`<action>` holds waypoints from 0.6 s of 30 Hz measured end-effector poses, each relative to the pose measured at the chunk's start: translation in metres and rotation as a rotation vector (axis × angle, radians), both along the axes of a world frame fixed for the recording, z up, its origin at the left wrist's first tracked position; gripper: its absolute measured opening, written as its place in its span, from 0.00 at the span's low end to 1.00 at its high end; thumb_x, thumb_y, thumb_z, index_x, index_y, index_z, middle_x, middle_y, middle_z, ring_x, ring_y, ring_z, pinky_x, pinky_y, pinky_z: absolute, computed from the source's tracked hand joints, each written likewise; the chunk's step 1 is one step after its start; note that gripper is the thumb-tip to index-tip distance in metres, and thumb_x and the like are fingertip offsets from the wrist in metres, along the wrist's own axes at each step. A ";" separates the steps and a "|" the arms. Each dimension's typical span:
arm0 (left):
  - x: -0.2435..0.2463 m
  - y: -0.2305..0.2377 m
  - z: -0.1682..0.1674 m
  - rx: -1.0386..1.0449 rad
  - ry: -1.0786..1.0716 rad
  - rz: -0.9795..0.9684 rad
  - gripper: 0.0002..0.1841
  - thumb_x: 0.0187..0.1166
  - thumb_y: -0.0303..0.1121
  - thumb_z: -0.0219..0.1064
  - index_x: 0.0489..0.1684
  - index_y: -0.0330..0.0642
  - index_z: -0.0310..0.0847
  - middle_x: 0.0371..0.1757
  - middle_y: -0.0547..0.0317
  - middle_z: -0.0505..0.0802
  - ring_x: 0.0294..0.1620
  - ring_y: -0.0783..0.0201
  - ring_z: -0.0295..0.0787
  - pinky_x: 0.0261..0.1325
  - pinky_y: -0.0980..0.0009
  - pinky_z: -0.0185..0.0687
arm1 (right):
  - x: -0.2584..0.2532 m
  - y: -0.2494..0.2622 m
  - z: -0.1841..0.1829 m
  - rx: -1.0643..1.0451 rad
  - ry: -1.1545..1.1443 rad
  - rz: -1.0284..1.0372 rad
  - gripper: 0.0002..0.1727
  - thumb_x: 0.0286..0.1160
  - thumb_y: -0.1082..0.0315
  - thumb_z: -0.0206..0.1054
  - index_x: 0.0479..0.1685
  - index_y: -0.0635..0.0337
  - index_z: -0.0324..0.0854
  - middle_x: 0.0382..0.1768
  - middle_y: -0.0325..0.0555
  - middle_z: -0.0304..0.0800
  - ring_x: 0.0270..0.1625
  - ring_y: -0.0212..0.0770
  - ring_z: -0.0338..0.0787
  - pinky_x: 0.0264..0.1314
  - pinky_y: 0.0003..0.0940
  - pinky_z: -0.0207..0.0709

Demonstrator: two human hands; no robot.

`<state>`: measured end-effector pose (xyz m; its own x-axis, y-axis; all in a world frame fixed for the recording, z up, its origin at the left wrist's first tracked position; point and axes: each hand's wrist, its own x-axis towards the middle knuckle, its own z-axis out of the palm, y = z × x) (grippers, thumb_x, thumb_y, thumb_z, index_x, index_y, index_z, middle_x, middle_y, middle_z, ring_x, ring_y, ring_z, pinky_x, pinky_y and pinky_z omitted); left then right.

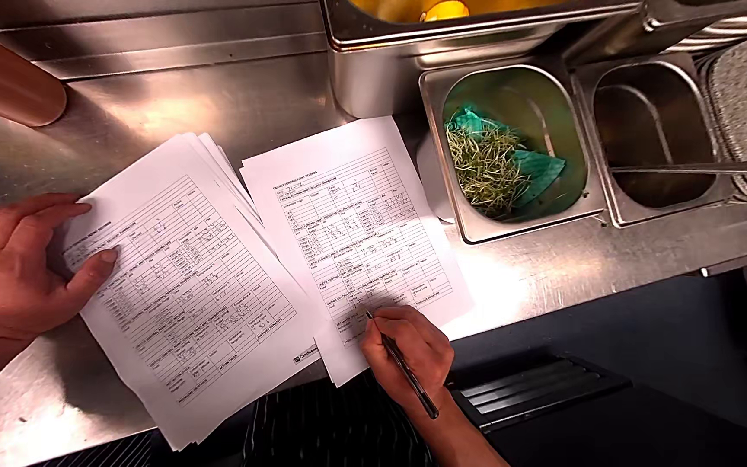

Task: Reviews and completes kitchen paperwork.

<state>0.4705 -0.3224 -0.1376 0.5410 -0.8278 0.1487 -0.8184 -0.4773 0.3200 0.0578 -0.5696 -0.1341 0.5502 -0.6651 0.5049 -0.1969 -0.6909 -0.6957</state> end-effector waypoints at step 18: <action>-0.008 -0.009 0.008 -0.017 0.020 0.000 0.44 0.71 0.64 0.56 0.73 0.30 0.75 0.78 0.30 0.78 0.79 0.29 0.71 0.79 0.34 0.59 | -0.003 -0.008 0.009 0.158 -0.053 -0.051 0.05 0.64 0.73 0.71 0.23 0.60 0.87 0.30 0.43 0.95 0.37 0.31 0.95 0.39 0.21 0.90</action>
